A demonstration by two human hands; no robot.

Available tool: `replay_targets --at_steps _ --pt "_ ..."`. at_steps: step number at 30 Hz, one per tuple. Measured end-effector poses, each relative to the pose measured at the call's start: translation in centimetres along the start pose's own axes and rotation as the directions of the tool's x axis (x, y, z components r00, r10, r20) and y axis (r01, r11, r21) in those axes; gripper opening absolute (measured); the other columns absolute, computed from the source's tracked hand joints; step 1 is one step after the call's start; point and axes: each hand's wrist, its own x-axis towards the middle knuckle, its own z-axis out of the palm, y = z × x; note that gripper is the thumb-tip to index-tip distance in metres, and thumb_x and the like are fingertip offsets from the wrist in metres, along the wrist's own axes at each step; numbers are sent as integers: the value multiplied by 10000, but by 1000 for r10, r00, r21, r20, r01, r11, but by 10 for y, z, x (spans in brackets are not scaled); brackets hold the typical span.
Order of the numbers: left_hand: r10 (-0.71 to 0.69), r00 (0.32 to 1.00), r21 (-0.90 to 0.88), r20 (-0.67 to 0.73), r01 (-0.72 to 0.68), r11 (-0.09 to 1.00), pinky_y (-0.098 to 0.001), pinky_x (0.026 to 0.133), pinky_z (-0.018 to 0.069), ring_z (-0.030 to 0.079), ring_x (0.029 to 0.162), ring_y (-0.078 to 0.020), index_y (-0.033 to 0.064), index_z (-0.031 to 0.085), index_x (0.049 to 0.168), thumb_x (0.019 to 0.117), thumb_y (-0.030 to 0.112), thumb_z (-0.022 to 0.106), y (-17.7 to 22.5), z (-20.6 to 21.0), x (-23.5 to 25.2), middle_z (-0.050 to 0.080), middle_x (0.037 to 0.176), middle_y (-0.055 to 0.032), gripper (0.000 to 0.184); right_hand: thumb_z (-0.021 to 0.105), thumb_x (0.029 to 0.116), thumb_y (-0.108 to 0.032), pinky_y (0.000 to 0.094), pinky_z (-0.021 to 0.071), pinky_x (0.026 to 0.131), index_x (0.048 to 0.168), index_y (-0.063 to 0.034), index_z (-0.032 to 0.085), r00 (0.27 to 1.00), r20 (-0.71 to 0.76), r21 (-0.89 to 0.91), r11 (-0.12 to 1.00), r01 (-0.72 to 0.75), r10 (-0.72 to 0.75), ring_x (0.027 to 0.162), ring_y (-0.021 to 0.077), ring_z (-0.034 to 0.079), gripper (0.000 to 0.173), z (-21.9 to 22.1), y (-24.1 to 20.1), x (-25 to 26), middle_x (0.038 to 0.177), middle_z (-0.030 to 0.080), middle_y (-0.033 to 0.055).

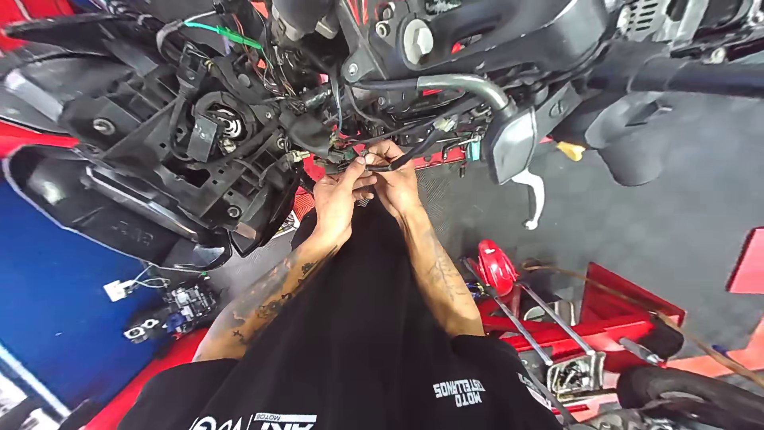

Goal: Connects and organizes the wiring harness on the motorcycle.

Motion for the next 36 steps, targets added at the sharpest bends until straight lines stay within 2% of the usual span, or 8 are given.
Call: replay_targets --at_steps 10,16,19,21,25,28,31,36 --pt "70 997 71 26 -71 995 -319 698 631 726 691 -164 19 647 1140 1064 199 577 1 0 -3 741 854 -79 207 575 1026 -111 191 470 462 1010 -103 584 993 -82 18 996 84 -82 554 76 551 20 17 16 3 809 623 60" --pt "164 985 97 47 -168 981 -359 671 637 720 637 -197 2 648 983 1059 132 527 4 -18 -19 729 744 -90 193 396 1074 -106 386 607 713 991 -71 571 908 -367 -121 978 170 -203 701 161 668 197 -50 7 47 774 659 15" --pt "88 981 43 174 -96 994 -356 755 635 737 781 -196 -27 648 1120 1088 187 495 4 -27 -18 749 942 -115 265 529 1037 -59 404 640 784 1109 -52 576 969 -243 -270 963 -17 -52 801 182 724 86 -68 0 4 985 722 56" --pt "66 971 -35 231 -59 998 -340 776 620 718 826 -175 -23 617 1202 1103 197 437 2 -24 -10 726 992 -98 301 584 998 -29 413 641 752 1134 -23 577 955 -298 -331 939 -97 -7 776 202 723 137 -79 10 -16 969 727 82" --pt "18 963 -175 268 30 984 -321 790 597 691 852 -158 -2 576 1316 1110 202 379 -5 -30 -6 701 1007 -87 350 559 976 16 422 657 798 1224 51 609 836 -536 -442 804 -397 118 847 243 756 256 -136 61 -60 1043 735 159" --pt "34 946 -278 323 61 959 -332 796 588 687 879 -166 25 607 1254 1090 204 395 -11 -32 2 696 1004 -82 323 548 969 -7 424 610 884 1154 9 711 697 -686 -497 566 -658 208 978 226 721 247 -188 79 -96 1116 727 161" --pt "97 931 -344 352 32 938 -351 807 595 701 922 -187 41 644 1169 1069 178 458 -17 -33 8 712 1054 -102 252 556 1000 -144 503 555 822 1212 -18 706 557 -771 -433 389 -814 309 903 285 685 289 -224 98 -132 1084 715 188" --pt "290 888 -369 357 -151 917 -359 810 619 727 928 -202 84 653 1115 1044 198 594 -32 -31 19 733 1070 -96 147 442 1082 -480 423 582 728 1327 -105 596 444 -604 -23 542 -840 662 913 213 694 473 -174 115 -151 1086 714 95"
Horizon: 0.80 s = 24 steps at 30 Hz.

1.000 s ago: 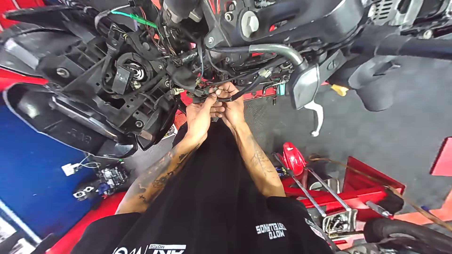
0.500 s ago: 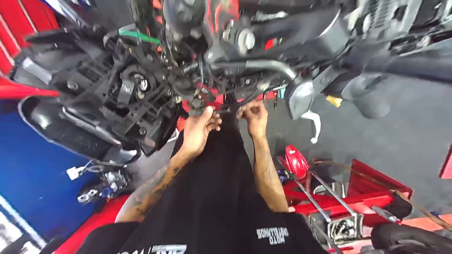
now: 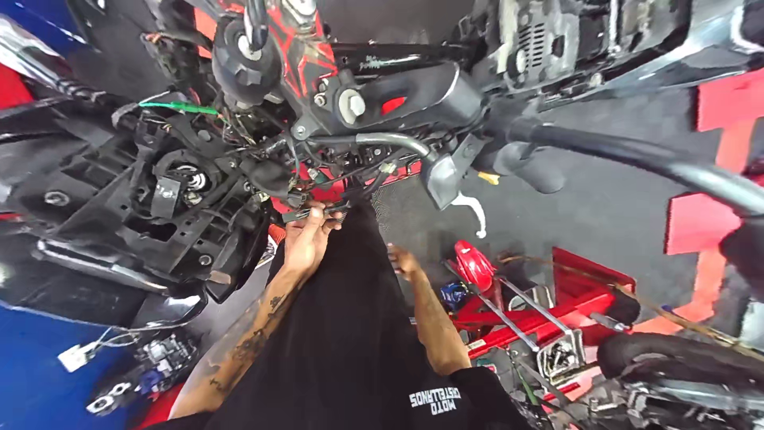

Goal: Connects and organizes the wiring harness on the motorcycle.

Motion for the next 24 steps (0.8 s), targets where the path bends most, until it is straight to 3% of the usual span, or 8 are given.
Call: replay_targets --at_steps 1,5,8,12,15,20,22,24 --pt "23 1000 19 -6 -23 1000 -356 808 624 730 914 -197 87 637 1115 1047 184 588 -1 0 0 734 1062 -87 129 366 1083 -543 380 549 682 1235 -120 624 999 44 55 998 1 -4 825 155 647 518 19 -4 -13 972 682 51" --pt "3 995 47 -100 1 999 -350 807 633 742 859 -191 72 599 1116 1049 119 561 -3 5 -2 743 991 -73 90 197 1073 -620 402 592 927 1372 -158 599 968 241 258 966 0 -64 1095 146 687 682 33 -30 -58 1197 726 51" --pt "-58 985 45 -164 66 997 -352 807 627 738 831 -181 60 596 1137 1049 137 558 -5 10 -3 746 934 -73 123 372 1077 -563 419 572 952 1407 -102 567 978 204 -157 984 80 -47 1117 175 675 600 19 -49 -80 1240 699 96" --pt "-183 955 10 -235 190 982 -354 840 608 719 865 -177 -14 593 1208 1076 154 518 1 23 -1 729 991 -101 226 591 1020 -424 562 534 932 1213 1 671 939 159 -705 631 323 -303 1011 303 691 473 4 -83 -81 1079 715 191" --pt "-161 973 -11 -168 161 987 -363 848 610 727 905 -207 -56 573 1295 1075 116 516 7 22 -8 727 1110 -154 285 596 1029 -253 415 620 841 1100 -4 699 841 243 -584 619 525 -483 898 188 728 279 13 -109 -65 982 741 105" --pt "-51 978 401 -202 130 907 -366 947 603 733 1025 -181 -30 610 1325 1064 199 564 -14 -28 -69 736 1161 -125 350 539 1065 -315 438 532 962 1377 75 543 853 285 -623 592 511 -437 1107 266 660 499 4 -95 -11 1256 650 267" --pt "36 892 578 -450 260 774 -438 999 555 703 1068 -196 45 701 1239 1061 354 555 -42 -82 -109 735 1147 -111 385 392 1129 -234 389 483 1014 1417 128 467 943 219 -682 652 331 -250 1145 242 610 469 30 -112 -82 1325 592 296" --pt "8 655 396 -755 446 803 -540 1050 505 666 1167 -304 40 666 1287 1073 431 493 -96 -140 -164 694 1243 -179 478 155 1146 -169 243 454 1003 1440 96 431 988 145 -656 742 140 -58 1132 106 571 482 69 -128 -198 1334 584 202"
